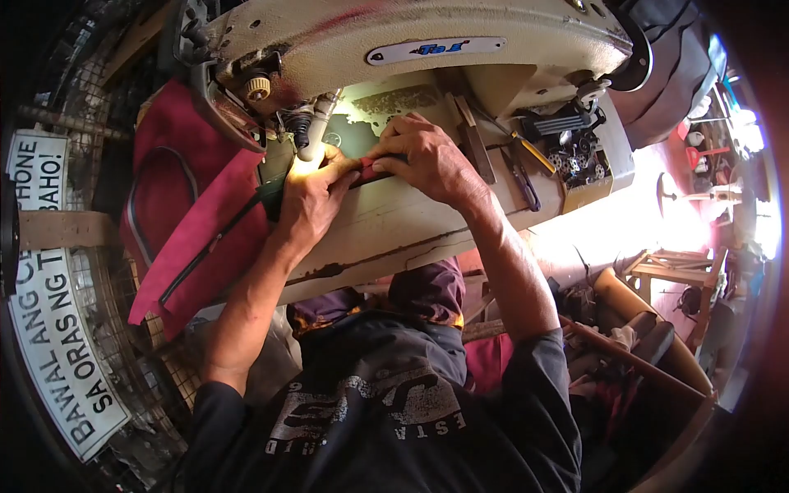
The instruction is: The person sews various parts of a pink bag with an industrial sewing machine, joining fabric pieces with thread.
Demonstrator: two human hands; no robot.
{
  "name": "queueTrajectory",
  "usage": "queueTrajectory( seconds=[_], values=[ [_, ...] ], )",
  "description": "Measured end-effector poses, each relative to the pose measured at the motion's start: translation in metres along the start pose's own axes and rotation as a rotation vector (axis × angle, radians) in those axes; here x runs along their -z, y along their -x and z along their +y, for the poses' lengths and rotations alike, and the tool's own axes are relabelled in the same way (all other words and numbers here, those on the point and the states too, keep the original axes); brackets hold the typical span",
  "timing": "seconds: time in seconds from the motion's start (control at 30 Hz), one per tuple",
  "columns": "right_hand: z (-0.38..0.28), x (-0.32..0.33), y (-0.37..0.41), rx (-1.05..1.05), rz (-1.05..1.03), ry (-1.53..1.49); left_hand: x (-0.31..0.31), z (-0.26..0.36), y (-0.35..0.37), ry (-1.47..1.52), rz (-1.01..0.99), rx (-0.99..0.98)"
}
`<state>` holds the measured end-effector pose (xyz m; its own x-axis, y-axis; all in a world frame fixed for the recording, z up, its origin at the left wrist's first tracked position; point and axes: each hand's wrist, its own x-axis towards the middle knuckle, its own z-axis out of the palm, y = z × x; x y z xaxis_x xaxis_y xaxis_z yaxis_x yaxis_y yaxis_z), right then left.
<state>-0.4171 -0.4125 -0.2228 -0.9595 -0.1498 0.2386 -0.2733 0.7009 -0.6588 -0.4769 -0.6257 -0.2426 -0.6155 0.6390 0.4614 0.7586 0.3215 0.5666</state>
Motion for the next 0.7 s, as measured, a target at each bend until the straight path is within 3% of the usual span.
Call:
queueTrajectory(
  seconds=[0.37, 0.7],
  values=[
    [0.017, -0.002, 0.004, 0.31, 0.104, 0.195, -0.008, -0.005, 0.006, -0.054, 0.023, 0.002],
    [0.019, -0.004, 0.009, 0.372, 0.098, 0.274, -0.011, -0.007, 0.01, -0.062, 0.032, -0.045]
  ],
)
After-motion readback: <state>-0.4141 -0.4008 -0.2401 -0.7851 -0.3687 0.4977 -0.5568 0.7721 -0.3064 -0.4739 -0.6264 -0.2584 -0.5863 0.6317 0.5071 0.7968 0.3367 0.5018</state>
